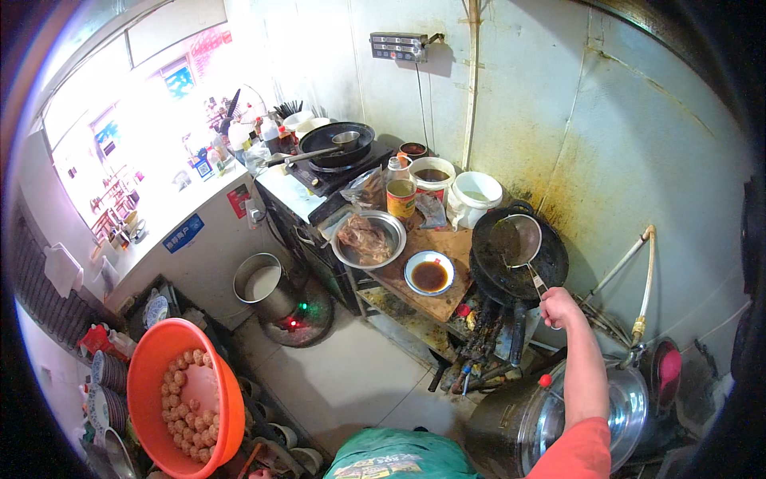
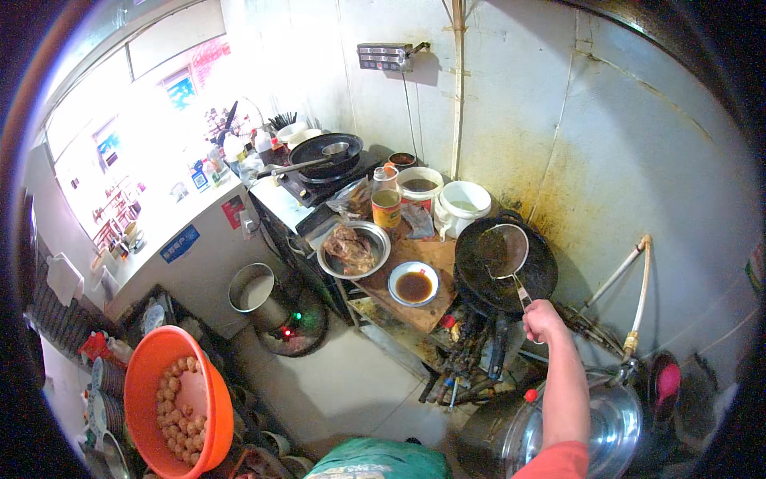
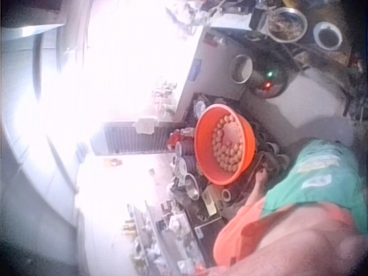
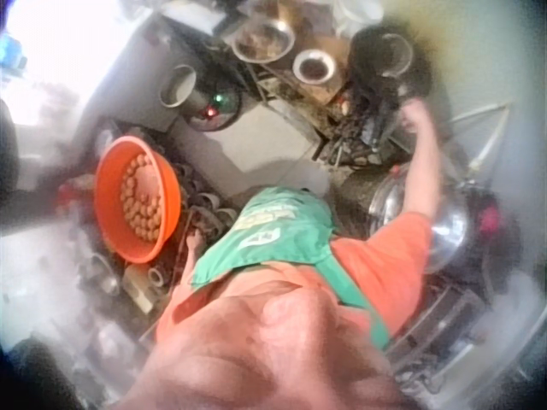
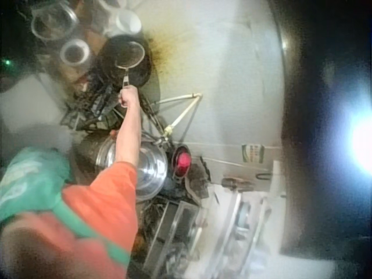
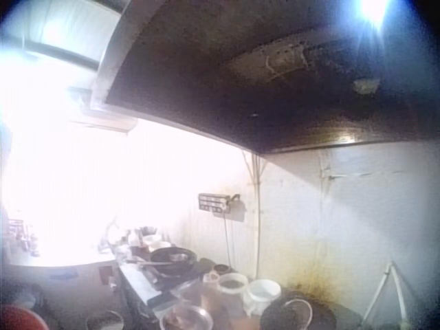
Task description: The person retrieves a bowl of dark liquid and a strainer, then moves to the stove. They repeatedly dip raw meatballs from an orange basin into a small bowl of liquid and drop them into a wok of hot oil. The person uses a strainer to stir the frying meatballs and occasionally checks the oil temperature.
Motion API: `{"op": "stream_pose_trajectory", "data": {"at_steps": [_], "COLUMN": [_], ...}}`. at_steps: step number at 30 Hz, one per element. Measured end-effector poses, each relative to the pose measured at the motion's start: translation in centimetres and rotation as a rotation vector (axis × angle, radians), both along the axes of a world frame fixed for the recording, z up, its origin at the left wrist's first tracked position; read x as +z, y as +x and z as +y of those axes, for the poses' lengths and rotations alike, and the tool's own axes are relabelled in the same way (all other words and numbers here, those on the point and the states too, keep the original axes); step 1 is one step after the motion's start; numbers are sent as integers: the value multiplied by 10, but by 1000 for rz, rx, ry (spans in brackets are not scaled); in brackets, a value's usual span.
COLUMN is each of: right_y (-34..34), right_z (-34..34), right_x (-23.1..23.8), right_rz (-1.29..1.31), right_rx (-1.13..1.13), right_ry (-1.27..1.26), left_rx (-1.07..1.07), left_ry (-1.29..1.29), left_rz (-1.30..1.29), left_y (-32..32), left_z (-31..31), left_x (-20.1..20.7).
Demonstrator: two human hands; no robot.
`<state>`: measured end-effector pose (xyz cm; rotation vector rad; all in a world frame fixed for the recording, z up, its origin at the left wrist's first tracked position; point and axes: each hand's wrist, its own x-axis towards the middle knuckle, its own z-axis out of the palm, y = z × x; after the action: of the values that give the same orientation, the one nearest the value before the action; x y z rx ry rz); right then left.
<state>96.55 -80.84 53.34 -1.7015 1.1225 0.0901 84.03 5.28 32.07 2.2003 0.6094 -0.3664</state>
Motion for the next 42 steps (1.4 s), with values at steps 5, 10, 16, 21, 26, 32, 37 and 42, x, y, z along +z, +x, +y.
{"op": "stream_pose_trajectory", "data": {"at_steps": [5, 10, 16, 21, 26, 32, 37, 42], "right_y": [-14, -32, -46, -56, -63, -67, -74, -83], "right_z": [8, 17, 22, 26, 17, -34, -54, -44], "right_x": [7, 8, 1, 3, 11, 29, 42, 69], "right_rz": [-38, -103, -191, -260, -237, 54, 487, 408], "right_rx": [70, 41, 46, 27, 9, -13, 224, 341], "right_ry": [149, 280, 362, 411, 203, -614, -1122, -980], "left_rx": [11, -106, -4, 13, -22, 8, -247, -76], "left_ry": [10, 113, -24, -94, -39, 138, 561, 459], "left_rz": [-20, -73, 70, -3, 77, 53, 134, 184], "left_y": [2, 8, 23, 26, 27, 21, 2, -21], "left_z": [3, 3, 8, -3, -7, 6, 12, 19], "left_x": [-10, -17, -29, -30, -23, -30, -12, -7]}}
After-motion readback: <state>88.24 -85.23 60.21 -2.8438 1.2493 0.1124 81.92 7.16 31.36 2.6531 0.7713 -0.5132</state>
